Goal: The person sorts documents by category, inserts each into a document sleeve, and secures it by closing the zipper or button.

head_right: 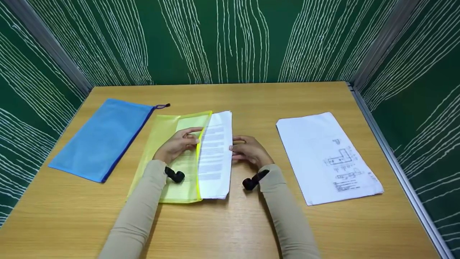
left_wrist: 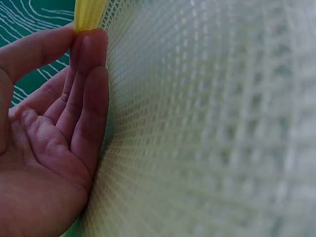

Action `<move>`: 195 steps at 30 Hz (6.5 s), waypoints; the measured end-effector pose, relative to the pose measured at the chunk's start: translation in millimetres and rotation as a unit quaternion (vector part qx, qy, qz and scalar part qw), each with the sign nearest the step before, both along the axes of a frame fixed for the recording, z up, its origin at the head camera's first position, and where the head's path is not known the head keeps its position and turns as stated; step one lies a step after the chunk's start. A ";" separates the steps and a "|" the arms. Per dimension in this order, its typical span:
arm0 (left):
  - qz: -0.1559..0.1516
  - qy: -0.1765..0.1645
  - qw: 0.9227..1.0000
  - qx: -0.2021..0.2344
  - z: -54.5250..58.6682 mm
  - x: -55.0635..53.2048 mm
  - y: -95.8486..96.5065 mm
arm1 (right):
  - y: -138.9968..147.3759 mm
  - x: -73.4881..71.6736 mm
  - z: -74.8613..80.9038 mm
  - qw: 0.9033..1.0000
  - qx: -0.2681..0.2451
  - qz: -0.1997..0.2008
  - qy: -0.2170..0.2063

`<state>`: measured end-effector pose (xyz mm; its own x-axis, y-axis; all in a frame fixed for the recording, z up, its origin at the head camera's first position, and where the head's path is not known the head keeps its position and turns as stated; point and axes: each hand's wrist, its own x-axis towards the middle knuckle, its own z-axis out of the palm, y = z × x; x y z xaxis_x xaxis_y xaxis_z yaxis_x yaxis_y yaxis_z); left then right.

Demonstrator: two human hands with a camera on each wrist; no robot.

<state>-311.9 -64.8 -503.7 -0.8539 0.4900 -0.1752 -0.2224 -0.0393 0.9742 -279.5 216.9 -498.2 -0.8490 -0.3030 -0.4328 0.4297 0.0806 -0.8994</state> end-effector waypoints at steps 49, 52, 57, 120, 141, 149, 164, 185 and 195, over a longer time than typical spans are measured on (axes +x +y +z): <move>-0.002 -0.005 1.000 0.029 0.0 -4.0 10.8 | -34.6 -4.5 -2.9 0.998 -0.039 -0.052 0.005; -0.004 -0.007 0.999 0.032 0.0 -4.4 11.6 | -37.8 -4.8 -2.9 0.998 -0.040 -0.051 0.003; 0.003 -0.013 0.999 0.037 -1.4 -4.0 12.2 | -41.0 -4.4 -3.5 0.998 -0.047 -0.049 -0.002; 0.024 -0.020 0.998 0.053 -1.9 -3.6 20.2 | -81.7 -7.1 2.6 0.998 -0.006 -0.062 0.013; 0.022 -0.033 0.997 0.072 -7.1 -3.9 18.1 | -81.4 -8.9 -0.3 0.999 -0.003 -0.046 0.016; 0.016 -0.035 0.996 0.078 -7.9 -4.8 17.5 | -73.9 -10.1 3.7 0.999 0.011 -0.032 0.016; -0.009 -0.023 1.000 -0.013 -0.9 -4.2 21.8 | -51.1 -19.8 8.0 0.997 0.048 -0.026 0.048; 0.041 0.108 0.991 -0.074 8.4 -19.8 23.6 | -38.4 -59.5 19.5 0.975 0.155 -0.066 0.142; -0.010 0.235 0.914 -0.330 15.1 -28.2 27.3 | -31.6 -73.5 17.4 0.941 0.270 -0.015 0.202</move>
<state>-340.1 -37.5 -488.6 -0.9027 0.4268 -0.0542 0.2331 0.5911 0.7721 -353.0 185.3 -480.8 -0.9822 -0.1042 -0.1564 0.0708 0.5657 -0.8216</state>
